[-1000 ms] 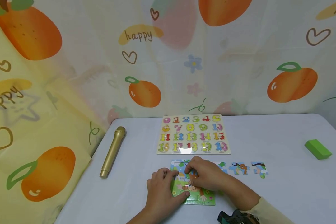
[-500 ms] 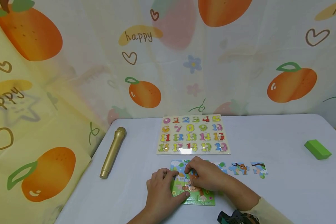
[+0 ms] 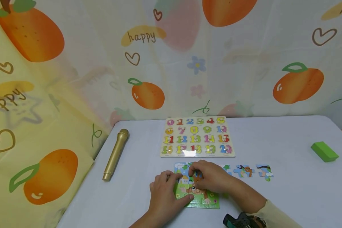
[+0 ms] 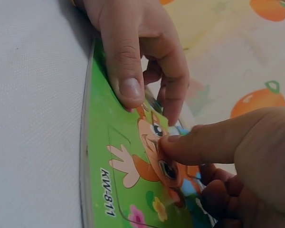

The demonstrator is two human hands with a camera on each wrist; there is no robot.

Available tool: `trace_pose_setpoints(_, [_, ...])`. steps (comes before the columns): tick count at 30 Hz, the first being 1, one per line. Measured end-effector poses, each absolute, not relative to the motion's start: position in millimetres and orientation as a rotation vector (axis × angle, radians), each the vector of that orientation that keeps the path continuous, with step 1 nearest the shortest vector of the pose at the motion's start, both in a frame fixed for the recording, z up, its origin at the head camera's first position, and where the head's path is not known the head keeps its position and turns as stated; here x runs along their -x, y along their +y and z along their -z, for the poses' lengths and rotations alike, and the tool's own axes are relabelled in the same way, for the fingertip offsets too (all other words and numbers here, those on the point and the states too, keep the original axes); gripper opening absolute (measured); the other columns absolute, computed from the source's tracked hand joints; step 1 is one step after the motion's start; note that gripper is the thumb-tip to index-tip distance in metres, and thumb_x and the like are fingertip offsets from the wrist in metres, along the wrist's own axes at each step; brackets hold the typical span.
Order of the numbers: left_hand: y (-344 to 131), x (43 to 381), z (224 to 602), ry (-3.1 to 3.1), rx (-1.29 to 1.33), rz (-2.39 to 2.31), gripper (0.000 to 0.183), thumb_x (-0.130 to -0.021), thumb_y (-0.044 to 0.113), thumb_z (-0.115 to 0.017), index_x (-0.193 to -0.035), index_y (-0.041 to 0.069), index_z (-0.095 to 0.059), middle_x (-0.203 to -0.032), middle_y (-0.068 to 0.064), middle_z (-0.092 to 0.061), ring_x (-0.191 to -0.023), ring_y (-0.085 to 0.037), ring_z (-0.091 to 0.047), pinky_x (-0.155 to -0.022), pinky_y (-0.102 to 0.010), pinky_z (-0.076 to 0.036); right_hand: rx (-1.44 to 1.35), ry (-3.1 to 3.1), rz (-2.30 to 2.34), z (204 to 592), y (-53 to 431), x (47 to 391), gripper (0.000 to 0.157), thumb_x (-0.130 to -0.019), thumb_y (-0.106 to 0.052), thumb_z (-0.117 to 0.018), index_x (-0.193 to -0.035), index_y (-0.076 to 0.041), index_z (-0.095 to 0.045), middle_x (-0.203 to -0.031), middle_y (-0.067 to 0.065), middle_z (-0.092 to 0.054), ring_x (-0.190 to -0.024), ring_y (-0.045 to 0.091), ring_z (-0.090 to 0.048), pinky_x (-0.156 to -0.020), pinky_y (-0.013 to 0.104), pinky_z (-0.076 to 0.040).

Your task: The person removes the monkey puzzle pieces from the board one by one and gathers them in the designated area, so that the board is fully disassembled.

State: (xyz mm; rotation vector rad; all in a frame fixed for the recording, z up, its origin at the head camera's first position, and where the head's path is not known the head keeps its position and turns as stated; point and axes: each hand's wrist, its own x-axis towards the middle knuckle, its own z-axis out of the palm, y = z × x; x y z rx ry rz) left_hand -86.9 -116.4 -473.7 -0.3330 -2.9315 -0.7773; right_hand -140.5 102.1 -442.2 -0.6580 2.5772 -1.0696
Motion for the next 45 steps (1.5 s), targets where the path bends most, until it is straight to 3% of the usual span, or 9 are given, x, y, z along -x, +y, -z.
trace_pose_setpoints(7, [-116.9,86.9,473.4,-2.935,0.337,0.773,0.068,-0.077,0.062,-0.089,-0.130,0.023,-0.070,-0.126,-0.002,-0.053,-0.118,-0.025,-0.046,-0.089,-0.051,-0.034,0.578,2.591,1.103,442.1,101.1,140.9,0.038,-0.082,-0.016,-0.093,-0.112,-0.026,-0.073,-0.111,-0.009,-0.067,-0.099,0.017,-0.059,-0.091,0.047,-0.049])
trace_pose_setpoints(23, [-115.5,87.7,474.0,-2.934,0.329,0.767,0.069,-0.077,0.061,-0.090,-0.131,0.023,-0.071,-0.126,-0.002,-0.053,-0.117,-0.025,-0.047,-0.090,-0.049,-0.033,0.662,2.560,1.115,441.1,109.2,142.6,0.034,-0.086,-0.017,-0.090,-0.113,-0.027,-0.071,-0.086,-0.007,-0.060,-0.075,0.014,-0.053,-0.070,0.033,-0.045])
trace_pose_setpoints(37, [-116.3,86.7,474.7,-2.951,0.325,0.764,0.071,-0.077,0.063,-0.089,-0.132,0.022,-0.071,-0.126,-0.002,-0.053,-0.117,-0.025,-0.046,-0.090,-0.051,-0.034,0.697,2.443,1.248,436.8,111.4,140.8,0.014,-0.098,-0.012,-0.076,-0.110,-0.019,-0.075,-0.079,-0.006,-0.063,-0.069,0.013,-0.056,-0.065,0.028,-0.046])
trace_pose_setpoints(45, [-117.6,86.5,475.4,-2.937,0.341,0.771,0.070,-0.077,0.063,-0.088,-0.132,0.023,-0.071,-0.127,-0.002,-0.053,-0.118,-0.025,-0.046,-0.089,-0.050,-0.033,0.732,2.442,1.236,433.5,115.9,145.0,0.011,-0.100,-0.015,-0.076,-0.109,-0.022,-0.074,-0.081,-0.007,-0.060,-0.069,0.011,-0.053,-0.066,0.028,-0.045])
